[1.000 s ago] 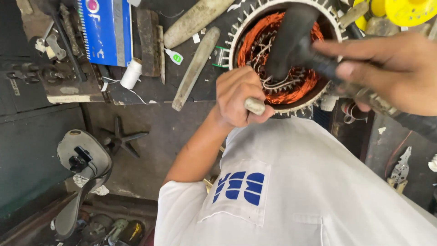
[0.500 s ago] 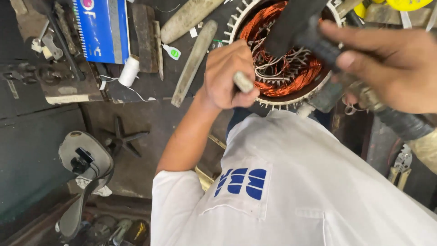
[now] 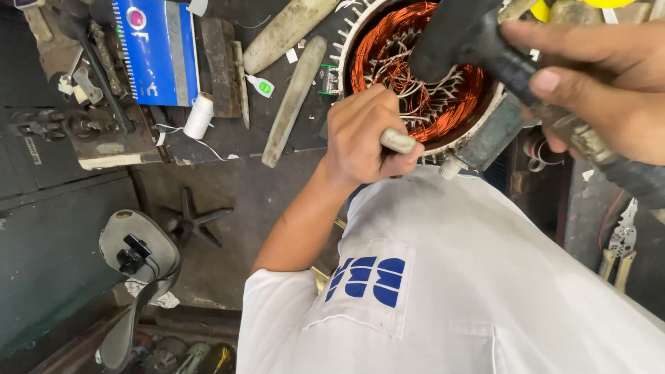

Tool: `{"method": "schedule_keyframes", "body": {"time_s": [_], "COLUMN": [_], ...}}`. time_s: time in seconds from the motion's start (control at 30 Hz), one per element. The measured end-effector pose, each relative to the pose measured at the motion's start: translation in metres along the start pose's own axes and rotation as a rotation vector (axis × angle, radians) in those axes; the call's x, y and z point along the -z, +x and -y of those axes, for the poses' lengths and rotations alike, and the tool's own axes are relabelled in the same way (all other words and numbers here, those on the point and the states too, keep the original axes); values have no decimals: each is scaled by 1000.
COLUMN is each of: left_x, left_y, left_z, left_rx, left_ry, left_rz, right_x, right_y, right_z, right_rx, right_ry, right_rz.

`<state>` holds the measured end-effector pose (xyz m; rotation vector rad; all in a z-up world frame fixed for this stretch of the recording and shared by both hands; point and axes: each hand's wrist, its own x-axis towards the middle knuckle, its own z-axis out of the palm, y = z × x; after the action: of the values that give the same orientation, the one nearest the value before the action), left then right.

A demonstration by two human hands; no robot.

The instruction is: Shaping and compacting copper windings in an electric motor stator using a mallet and wedge, followed by applying tape.

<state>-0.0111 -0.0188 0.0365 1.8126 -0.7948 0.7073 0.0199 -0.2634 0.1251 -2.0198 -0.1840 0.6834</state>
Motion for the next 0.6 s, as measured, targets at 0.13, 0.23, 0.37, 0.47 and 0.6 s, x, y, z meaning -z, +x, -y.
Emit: {"method": "schedule_keyframes", "body": {"time_s": [0.13,0.23,0.37,0.47,0.6], "left_x": [-6,-9,-9,-9,-7], "left_y": [-9,-16,-21,-15,-17], "left_z": [9,15,17,17,21], "left_rx": [-76,-84,-93,-78,-71], "left_ry": [40,32,27,12,7], "left_rz": [-84,-117,-135,-130,-139], "right_x": [-5,-7,-12,-6,-9], "right_y": [7,11,25,34,24], "right_z": [7,6,5,5,-9], "right_rx": [57,142,-121,-382,84], "right_ry": [-47,-158,-304,-176,-36], "right_rz": [53,-39,198,351,50]}}
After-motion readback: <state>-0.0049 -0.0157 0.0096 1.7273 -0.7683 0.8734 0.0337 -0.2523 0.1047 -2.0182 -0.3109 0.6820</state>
